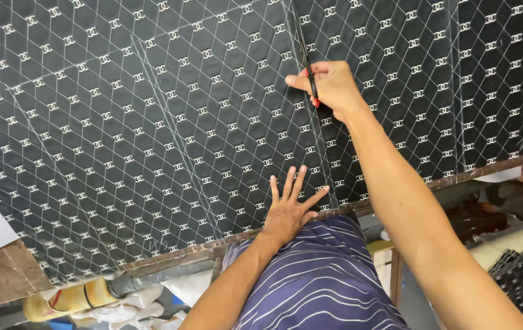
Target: The person places a newspaper pattern over a black logo-patterned fabric sheet and marks cut lines on it with a white marker. They then use scissors to cut the fabric along the marked lines, cutting several strips and pieces and setting the cut pieces aside on the workbench.
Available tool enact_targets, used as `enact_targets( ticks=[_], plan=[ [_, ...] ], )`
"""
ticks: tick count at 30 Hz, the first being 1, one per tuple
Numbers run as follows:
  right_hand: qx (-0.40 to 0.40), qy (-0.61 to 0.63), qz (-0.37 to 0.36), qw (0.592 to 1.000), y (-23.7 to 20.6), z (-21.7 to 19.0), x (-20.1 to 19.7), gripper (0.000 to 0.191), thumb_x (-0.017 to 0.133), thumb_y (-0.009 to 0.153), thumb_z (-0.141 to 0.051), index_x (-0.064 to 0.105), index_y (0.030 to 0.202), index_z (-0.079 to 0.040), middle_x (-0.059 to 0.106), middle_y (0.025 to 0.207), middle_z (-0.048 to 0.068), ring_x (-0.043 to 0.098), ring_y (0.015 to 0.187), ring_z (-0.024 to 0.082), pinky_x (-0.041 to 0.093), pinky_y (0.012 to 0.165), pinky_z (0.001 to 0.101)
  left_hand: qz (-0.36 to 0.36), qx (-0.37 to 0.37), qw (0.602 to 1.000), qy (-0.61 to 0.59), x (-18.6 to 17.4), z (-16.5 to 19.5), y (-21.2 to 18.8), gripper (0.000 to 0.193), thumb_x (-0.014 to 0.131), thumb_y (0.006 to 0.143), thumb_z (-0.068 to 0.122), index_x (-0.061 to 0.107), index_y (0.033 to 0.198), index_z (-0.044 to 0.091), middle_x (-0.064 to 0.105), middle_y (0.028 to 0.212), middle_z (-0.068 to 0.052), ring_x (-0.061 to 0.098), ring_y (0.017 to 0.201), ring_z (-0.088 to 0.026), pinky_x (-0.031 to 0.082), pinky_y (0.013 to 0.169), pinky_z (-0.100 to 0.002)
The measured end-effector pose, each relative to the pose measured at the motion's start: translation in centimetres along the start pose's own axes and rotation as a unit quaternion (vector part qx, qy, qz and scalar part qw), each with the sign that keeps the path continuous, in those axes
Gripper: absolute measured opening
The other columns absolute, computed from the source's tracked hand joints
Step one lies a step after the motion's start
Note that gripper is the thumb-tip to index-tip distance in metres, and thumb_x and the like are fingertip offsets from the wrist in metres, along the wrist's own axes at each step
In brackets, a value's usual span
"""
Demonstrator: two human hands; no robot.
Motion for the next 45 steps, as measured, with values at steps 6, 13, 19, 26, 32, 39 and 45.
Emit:
enact_targets(
  ticks=[6,13,19,26,32,39,45],
  plan=[
    [-0.002,0.002,0.007,1.000,0.0,0.2,0.1,0.031,0.091,0.079,-0.020,0.070,0.088,0.001,0.064,0.065,0.001,0.048,0.045,0.004,0.035,0.041,0.0225,-0.012,-0.004,1.000,-0.011,0.5,-0.1,0.0,0.075,0.060,0.094,0.052,0.024,0.159,0.046,0.003,0.170,-0.021,0.000,0.157,-0.040,0.008,0.116,-0.075],
    [0.000,0.025,-0.030,0.999,-0.2,0.2,0.0,0.029,0.090,0.080,-0.022,0.070,0.088,-0.002,0.067,0.067,-0.001,0.050,0.045,0.004,0.037,0.042,0.0223,0.006,-0.007,1.000,0.014,-0.1,-0.1,0.2,0.074,0.059,0.094,0.054,0.026,0.159,0.047,0.005,0.170,-0.020,0.003,0.156,-0.040,0.009,0.116,-0.074],
    [-0.022,-0.021,-0.071,0.997,-7.7,5.9,-2.8,0.034,0.088,0.083,-0.024,0.065,0.083,0.000,0.057,0.068,-0.001,0.049,0.053,0.006,0.035,0.047,0.0261,0.018,-0.002,0.999,-0.034,-0.3,0.3,0.0,0.081,0.063,0.087,0.058,0.026,0.158,0.042,0.006,0.169,-0.022,0.004,0.156,-0.041,0.008,0.117,-0.075],
    [0.070,-0.226,-0.017,0.972,-25.4,21.9,-6.6,0.038,0.091,0.071,-0.032,0.075,0.093,-0.006,0.068,0.071,0.000,0.055,0.064,0.007,0.045,0.057,0.0279,0.074,0.019,0.996,-0.038,1.2,-0.2,-1.0,0.088,0.064,0.092,0.054,0.025,0.164,0.022,0.010,0.172,-0.020,0.006,0.159,-0.040,0.008,0.121,-0.074],
    [0.203,-0.020,-0.033,0.979,-37.0,34.0,-5.1,0.047,0.086,0.073,-0.015,0.075,0.118,-0.007,0.078,0.083,0.001,0.068,0.073,0.008,0.054,0.067,0.0235,0.098,0.039,0.994,-0.015,1.3,0.1,-1.2,0.084,0.061,0.097,0.053,0.024,0.164,0.018,0.008,0.171,-0.022,0.005,0.159,-0.042,0.007,0.120,-0.075],
    [0.244,-0.015,-0.032,0.969,-36.3,34.9,-3.3,0.046,0.088,0.075,-0.013,0.074,0.118,-0.005,0.069,0.078,-0.001,0.059,0.072,0.009,0.045,0.064,0.0266,0.069,0.038,0.996,-0.033,1.8,0.5,-1.1,0.088,0.059,0.095,0.057,0.021,0.163,0.017,0.005,0.169,-0.023,0.001,0.157,-0.044,0.005,0.118,-0.077],
    [0.172,-0.009,-0.026,0.985,-34.0,30.4,-2.5,0.043,0.091,0.073,-0.015,0.074,0.111,-0.001,0.064,0.077,-0.004,0.056,0.072,0.005,0.045,0.064,0.0226,0.076,0.038,0.996,0.016,2.1,0.6,-1.1,0.085,0.057,0.099,0.056,0.019,0.165,0.018,0.003,0.170,-0.022,0.001,0.158,-0.044,0.006,0.118,-0.077]
  ],
)
Point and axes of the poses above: each hand's wrist, its own y-axis towards the middle knuckle, its own x-axis out of the palm, z = x × y, the point moved 7 cm from there along y, towards the middle knuckle
